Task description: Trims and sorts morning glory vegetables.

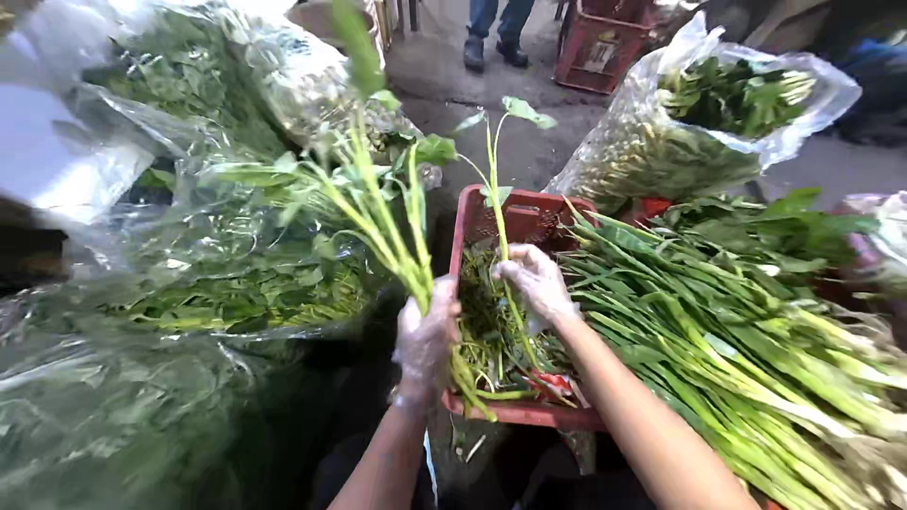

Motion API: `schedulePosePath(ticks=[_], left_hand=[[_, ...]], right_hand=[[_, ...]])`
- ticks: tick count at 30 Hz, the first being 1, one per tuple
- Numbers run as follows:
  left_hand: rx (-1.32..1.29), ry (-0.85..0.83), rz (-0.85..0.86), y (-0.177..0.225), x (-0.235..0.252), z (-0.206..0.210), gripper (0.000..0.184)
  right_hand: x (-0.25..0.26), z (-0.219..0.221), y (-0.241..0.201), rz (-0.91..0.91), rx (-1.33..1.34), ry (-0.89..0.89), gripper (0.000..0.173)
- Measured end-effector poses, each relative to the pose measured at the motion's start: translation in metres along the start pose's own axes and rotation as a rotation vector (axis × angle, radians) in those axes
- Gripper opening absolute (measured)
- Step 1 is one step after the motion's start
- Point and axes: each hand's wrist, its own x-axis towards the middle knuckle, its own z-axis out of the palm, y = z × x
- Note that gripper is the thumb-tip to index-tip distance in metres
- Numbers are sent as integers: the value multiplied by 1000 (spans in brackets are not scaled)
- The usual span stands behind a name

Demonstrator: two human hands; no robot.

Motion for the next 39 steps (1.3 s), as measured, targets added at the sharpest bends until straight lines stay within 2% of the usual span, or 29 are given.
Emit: schedulePosePath(ticks=[5, 8, 11, 13, 16, 18, 20, 23, 25, 28, 31, 35, 37, 39], left_hand=[[65, -133, -109, -9, -16, 22, 20], [41, -181, -135, -14, -25, 27, 20], [-35, -151, -104, -19, -30, 30, 23], [-8, -165, -84, -23, -35, 30, 28], [-11, -242, -10, -32, -42, 29, 36], [-95, -286, 34, -35, -44, 29, 31], [-127, -305, 47, -35, -45, 29, 34], [-15, -248, 89, -35, -48, 32, 39], [49, -241, 75, -33, -49, 30, 52], [61, -246, 37, -29, -48, 27, 59], [157, -204, 52, -30, -47, 30, 57], [259, -268, 65, -38, -45, 27, 70], [333, -241, 76, -39, -43, 22, 68], [329, -216, 42, -37, -38, 13, 55]], right_hand=[[-76, 17, -4, -202, -76, 66, 13], [-99, 23, 3, -310, -146, 159, 19], [-125, 26, 4, -151, -183, 75, 38], [-140, 28, 5, -25, -191, 59, 34], [-149, 24, 3, -41, -123, 256, 30], [-148, 20, -2, -63, -50, 406, 30], [-146, 23, -4, -127, -5, 458, 28], [-147, 42, -2, -180, -15, 425, 23], [-149, 53, 1, -161, -82, 395, 26], [-153, 58, 2, -157, -141, 394, 30], [-153, 60, 10, -235, -145, 441, 29], [-152, 69, 13, -339, -228, 438, 29], [-150, 76, 16, -384, -302, 436, 22], [-151, 71, 15, -373, -387, 247, 22]])
